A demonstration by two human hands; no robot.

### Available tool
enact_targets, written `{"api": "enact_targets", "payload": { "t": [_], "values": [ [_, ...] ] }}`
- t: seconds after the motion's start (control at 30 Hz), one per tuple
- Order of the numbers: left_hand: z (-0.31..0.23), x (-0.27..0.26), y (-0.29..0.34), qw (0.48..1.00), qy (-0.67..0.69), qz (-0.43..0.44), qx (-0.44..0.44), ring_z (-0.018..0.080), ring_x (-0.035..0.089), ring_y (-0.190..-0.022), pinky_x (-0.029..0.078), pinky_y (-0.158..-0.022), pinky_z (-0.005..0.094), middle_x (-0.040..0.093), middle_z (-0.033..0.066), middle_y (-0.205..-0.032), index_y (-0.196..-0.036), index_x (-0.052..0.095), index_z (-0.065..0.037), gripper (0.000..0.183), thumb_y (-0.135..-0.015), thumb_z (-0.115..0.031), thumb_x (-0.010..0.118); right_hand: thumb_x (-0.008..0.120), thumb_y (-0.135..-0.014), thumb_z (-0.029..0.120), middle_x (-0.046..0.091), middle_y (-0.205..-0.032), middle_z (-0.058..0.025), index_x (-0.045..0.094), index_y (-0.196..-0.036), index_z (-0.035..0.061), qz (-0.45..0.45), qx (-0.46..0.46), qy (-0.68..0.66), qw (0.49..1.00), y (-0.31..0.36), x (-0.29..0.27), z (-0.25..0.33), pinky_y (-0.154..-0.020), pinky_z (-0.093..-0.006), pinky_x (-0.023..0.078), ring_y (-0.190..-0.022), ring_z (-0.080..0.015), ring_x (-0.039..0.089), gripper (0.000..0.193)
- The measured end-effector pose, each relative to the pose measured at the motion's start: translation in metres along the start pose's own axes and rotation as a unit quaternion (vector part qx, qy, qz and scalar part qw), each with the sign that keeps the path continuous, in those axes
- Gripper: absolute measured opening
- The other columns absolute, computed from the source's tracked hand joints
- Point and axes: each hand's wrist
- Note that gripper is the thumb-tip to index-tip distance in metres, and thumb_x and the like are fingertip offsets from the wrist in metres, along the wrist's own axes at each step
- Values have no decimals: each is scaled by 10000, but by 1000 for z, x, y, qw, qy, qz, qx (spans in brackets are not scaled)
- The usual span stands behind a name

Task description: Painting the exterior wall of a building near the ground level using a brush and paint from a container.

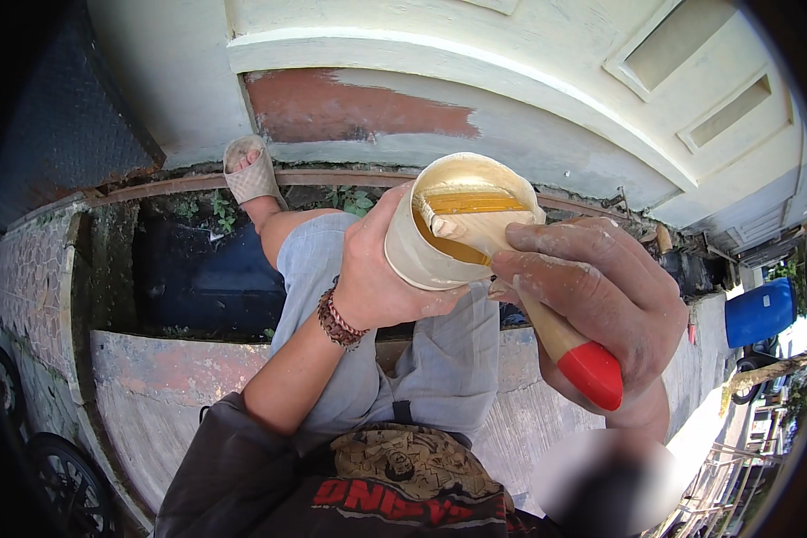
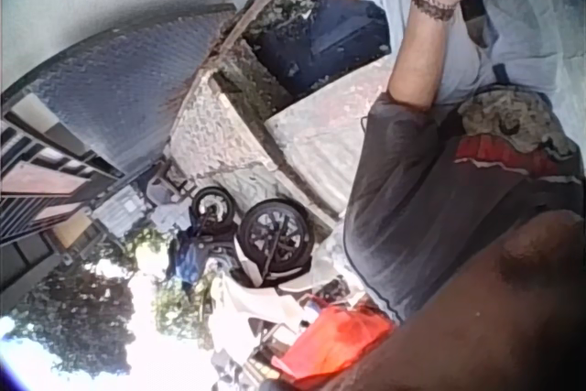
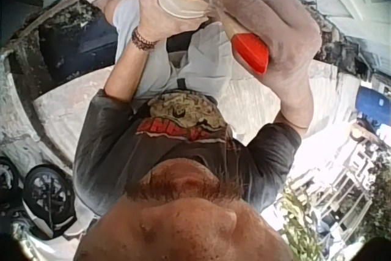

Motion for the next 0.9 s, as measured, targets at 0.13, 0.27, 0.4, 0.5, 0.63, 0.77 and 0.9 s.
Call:
{"api": "enact_targets", "payload": {
  "t": [0.13, 0.27, 0.4, 0.5, 0.63, 0.77, 0.9],
  "values": [
    [2, 1, 2, 1000, -3, -20, 9, 240, 680, -1028, 535, -898, 335, 662, 146, -1145, -1263, 534, 19, 845, -536, -202, 904, 804, -687, 55, 722, -937, -86, 735, -886, 67, -1, -16, -1, 1000, -3, 1, -4, -782, -350, 578, -846, -249, 713, 210],
    [2, 3, 3, 996, -65, -27, 48, 260, 680, -1021, 535, -899, 347, 659, 152, -1150, -1248, 544, 11, 834, -531, -212, 905, 834, -697, 58, 733, -890, -144, 682, -912, 23, 13, 30, -114, 993, -14, -14, -23, -777, -327, 570, -858, -253, 727, 266],
    [3, 4, 5, 998, -30, -17, 48, 277, 669, -1042, 526, -916, 361, 650, 154, -1164, -1239, 550, 1, 823, -523, -216, 894, 848, -731, 90, 704, -807, -136, 640, -968, -20, 16, 250, -384, 888, -26, -15, -46, -539, -221, 510, -602, -136, 639, 334],
    [3, 2, 7, 999, -30, -1, 39, 295, 661, -1039, 522, -911, 374, 649, 148, -1149, -1239, 551, -9, 839, -496, -206, 886, 827, -781, 176, 671, -779, -74, 674, -957, -12, 83, 325, -465, 819, -22, -7, -67, -369, -184, 336, -480, -52, 499, 299],
    [6, -3, 8, 992, -96, 37, 73, 206, 651, -1073, 499, -949, 331, 644, 142, -1185, -1294, 506, 43, 971, -514, -336, 943, 808, -796, 145, 672, -792, -81, 669, -957, -19, 84, 327, -538, 772, -15, 6, -79, -367, -188, 334, -463, -61, 483, 269],
    [10, -4, 9, 993, -91, 39, 67, 216, 653, -1071, 499, -951, 336, 640, 151, -1186, -1290, 508, 43, 969, -510, -335, 942, 790, -809, 121, 667, -786, -84, 666, -950, -22, 80, 325, -565, 754, -9, 10, -82, -361, -185, 322, -450, -64, 466, 236],
    [10, -3, 8, 992, -88, 44, 73, 220, 654, -1064, 499, -951, 336, 641, 149, -1184, -1273, 525, 45, 950, -510, -339, 941, 788, -812, 122, 666, -796, -87, 665, -943, -21, 79, 323, -573, 749, -6, 10, -81, -359, -185, 323, -443, -65, 458, 229]
  ]
}}
Point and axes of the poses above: each hand's wrist, its own y-axis away from the middle knuckle, its own x-axis out of the palm, z = x × y
